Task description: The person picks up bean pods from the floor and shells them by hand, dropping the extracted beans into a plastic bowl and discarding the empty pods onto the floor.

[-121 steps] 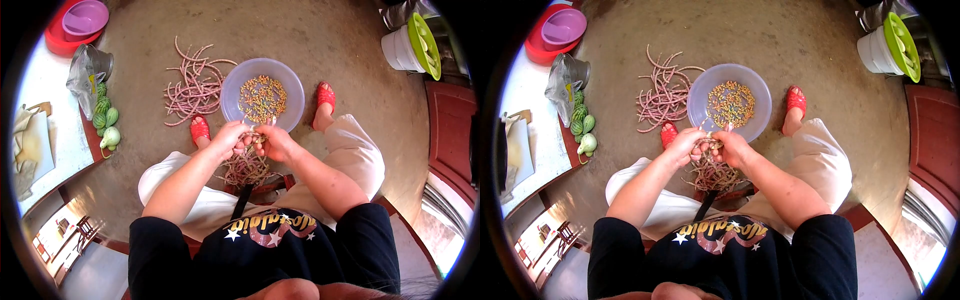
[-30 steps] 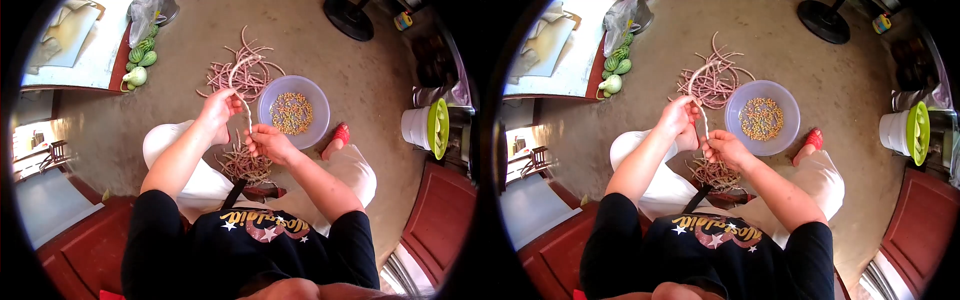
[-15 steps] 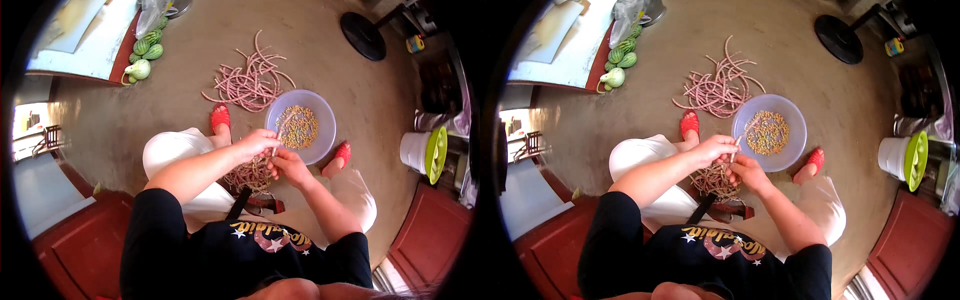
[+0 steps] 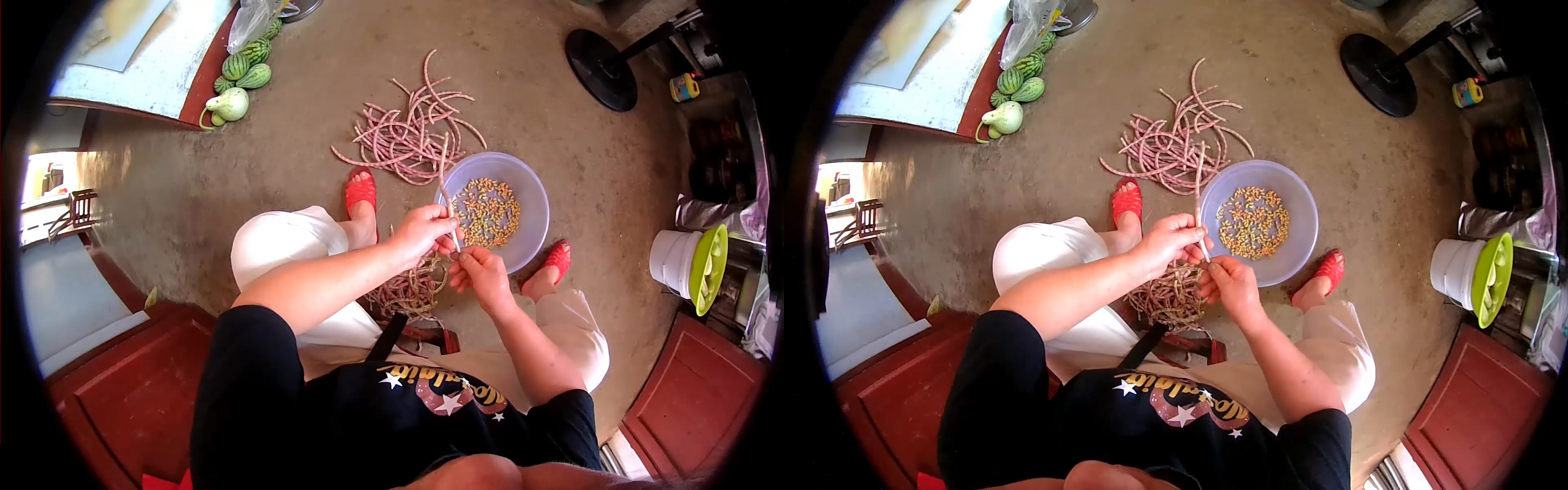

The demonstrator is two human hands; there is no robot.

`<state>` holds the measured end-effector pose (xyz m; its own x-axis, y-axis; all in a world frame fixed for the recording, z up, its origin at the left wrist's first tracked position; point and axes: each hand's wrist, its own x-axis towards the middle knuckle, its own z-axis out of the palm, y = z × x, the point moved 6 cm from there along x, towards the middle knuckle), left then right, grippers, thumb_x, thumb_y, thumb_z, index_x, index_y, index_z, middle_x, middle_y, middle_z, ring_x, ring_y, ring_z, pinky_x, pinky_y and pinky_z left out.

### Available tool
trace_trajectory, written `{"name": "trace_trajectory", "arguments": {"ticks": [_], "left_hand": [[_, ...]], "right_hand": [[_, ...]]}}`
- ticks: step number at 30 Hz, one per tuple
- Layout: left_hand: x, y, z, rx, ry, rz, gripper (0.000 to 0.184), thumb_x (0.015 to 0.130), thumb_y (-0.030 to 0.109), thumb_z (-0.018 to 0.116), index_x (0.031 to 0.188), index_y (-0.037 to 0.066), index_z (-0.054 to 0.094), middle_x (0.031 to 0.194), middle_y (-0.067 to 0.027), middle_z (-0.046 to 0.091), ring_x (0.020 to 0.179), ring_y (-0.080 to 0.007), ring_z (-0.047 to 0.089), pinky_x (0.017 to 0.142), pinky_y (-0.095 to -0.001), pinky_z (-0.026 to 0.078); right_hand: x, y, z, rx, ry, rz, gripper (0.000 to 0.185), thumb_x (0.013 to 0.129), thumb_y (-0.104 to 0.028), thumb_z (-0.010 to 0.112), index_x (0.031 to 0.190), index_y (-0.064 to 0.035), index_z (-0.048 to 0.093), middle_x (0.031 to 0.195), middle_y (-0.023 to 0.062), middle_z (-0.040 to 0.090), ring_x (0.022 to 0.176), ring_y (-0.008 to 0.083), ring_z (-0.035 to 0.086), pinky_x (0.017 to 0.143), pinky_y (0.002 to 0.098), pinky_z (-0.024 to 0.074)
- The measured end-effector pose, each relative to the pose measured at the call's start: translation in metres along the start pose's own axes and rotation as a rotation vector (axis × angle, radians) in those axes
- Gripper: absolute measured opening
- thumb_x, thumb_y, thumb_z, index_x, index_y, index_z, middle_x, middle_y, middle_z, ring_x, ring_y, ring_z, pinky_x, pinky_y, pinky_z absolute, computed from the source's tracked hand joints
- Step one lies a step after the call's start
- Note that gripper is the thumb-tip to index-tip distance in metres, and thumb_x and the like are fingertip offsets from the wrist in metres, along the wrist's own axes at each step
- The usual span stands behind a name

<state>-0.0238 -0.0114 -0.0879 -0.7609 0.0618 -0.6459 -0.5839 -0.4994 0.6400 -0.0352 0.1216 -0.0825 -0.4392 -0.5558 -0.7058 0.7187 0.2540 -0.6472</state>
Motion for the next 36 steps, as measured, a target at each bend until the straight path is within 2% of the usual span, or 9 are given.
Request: {"name": "trace_trajectory", "arguments": {"ticks": [8, 17, 19, 24, 26, 31, 34, 35, 36], "left_hand": [[-0.001, 0.001, 0.005, 0.000, -0.004, 0.011, 0.012, 0.089, 0.014, 0.048, 0.092, 0.004, 0.053, 0.086, -0.0070, 0.060, 0.069, -0.0109, 0.057, 0.063, -0.0248, 0.049], [-0.003, 0.013, 0.001, -0.026, 0.011, 0.050, 0.012, 0.089, 0.015, 0.048, 0.091, 0.003, 0.052, 0.088, -0.0080, 0.061, 0.069, -0.0113, 0.059, 0.062, -0.0245, 0.050], [-0.004, 0.012, 0.002, -0.017, 0.019, 0.032, 0.012, 0.089, 0.015, 0.048, 0.091, 0.003, 0.052, 0.088, -0.0078, 0.061, 0.069, -0.0115, 0.059, 0.063, -0.0248, 0.050], [-0.005, 0.010, 0.009, 0.026, 0.006, 0.053, 0.012, 0.088, 0.014, 0.050, 0.091, 0.003, 0.053, 0.088, -0.0068, 0.061, 0.071, -0.0118, 0.059, 0.066, -0.0252, 0.049], [-0.003, 0.009, 0.011, 0.102, 0.003, 0.125, 0.013, 0.087, 0.012, 0.051, 0.091, 0.001, 0.055, 0.083, -0.0069, 0.061, 0.067, -0.0124, 0.059, 0.061, -0.0245, 0.049], [-0.004, 0.007, 0.016, 0.156, -0.072, 0.162, 0.012, 0.086, 0.011, 0.052, 0.090, 0.000, 0.056, 0.081, -0.0054, 0.061, 0.065, -0.0095, 0.057, 0.060, -0.0217, 0.047], [-0.007, 0.011, 0.022, 0.191, -0.127, 0.171, 0.011, 0.086, 0.008, 0.052, 0.093, 0.001, 0.055, 0.081, -0.0055, 0.061, 0.067, -0.0094, 0.057, 0.062, -0.0220, 0.047], [-0.010, 0.016, 0.026, 0.231, -0.161, 0.183, 0.011, 0.086, 0.009, 0.052, 0.093, 0.001, 0.055, 0.081, -0.0058, 0.061, 0.065, -0.0093, 0.057, 0.061, -0.0216, 0.047], [-0.014, 0.025, 0.031, 0.268, -0.191, 0.195, 0.011, 0.086, 0.009, 0.052, 0.093, 0.001, 0.055, 0.080, -0.0060, 0.061, 0.064, -0.0092, 0.057, 0.060, -0.0213, 0.047]], "right_hand": [[-0.001, -0.010, -0.007, -0.227, 0.144, -0.121, 0.016, 0.086, -0.017, 0.049, 0.078, -0.0039, 0.055, 0.059, 0.0007, 0.052, 0.046, 0.0074, 0.045, 0.043, 0.0213, 0.0378], [-0.009, -0.027, 0.003, -0.334, 0.161, -0.290, 0.017, 0.088, -0.017, 0.047, 0.085, -0.0022, 0.056, 0.063, 0.0015, 0.052, 0.049, 0.0079, 0.046, 0.044, 0.0212, 0.0373], [-0.009, -0.029, 0.002, -0.370, 0.186, -0.305, 0.017, 0.086, -0.014, 0.047, 0.081, 0.0000, 0.055, 0.057, 0.0018, 0.050, 0.047, 0.0080, 0.045, 0.044, 0.0232, 0.0373], [-0.004, -0.022, -0.006, -0.294, 0.242, -0.249, 0.016, 0.082, -0.011, 0.047, 0.074, -0.0004, 0.056, 0.054, 0.0015, 0.049, 0.045, 0.0081, 0.045, 0.042, 0.0233, 0.0368], [-0.002, -0.019, -0.009, -0.255, 0.255, -0.209, 0.016, 0.081, -0.010, 0.047, 0.071, -0.0010, 0.055, 0.054, 0.0014, 0.049, 0.045, 0.0082, 0.045, 0.042, 0.0231, 0.0365], [0.002, -0.005, -0.013, -0.018, 0.175, -0.120, 0.014, 0.079, -0.012, 0.047, 0.070, -0.0048, 0.055, 0.052, 0.0016, 0.047, 0.042, 0.0083, 0.042, 0.039, 0.0221, 0.0349], [0.009, 0.018, -0.016, -0.095, 0.184, -0.017, 0.017, 0.080, -0.012, 0.048, 0.067, -0.0028, 0.054, 0.053, 0.0008, 0.049, 0.046, 0.0075, 0.046, 0.038, 0.0231, 0.0347], [0.008, 0.021, -0.013, -0.287, 0.232, -0.047, 0.014, 0.078, -0.010, 0.050, 0.067, -0.0023, 0.055, 0.051, 0.0033, 0.050, 0.047, 0.0131, 0.050, 0.041, 0.0288, 0.0384], [0.010, 0.035, -0.012, -0.281, 0.231, -0.047, 0.014, 0.078, -0.010, 0.050, 0.067, -0.0023, 0.055, 0.051, 0.0033, 0.050, 0.047, 0.0131, 0.050, 0.041, 0.0288, 0.0384]]}}
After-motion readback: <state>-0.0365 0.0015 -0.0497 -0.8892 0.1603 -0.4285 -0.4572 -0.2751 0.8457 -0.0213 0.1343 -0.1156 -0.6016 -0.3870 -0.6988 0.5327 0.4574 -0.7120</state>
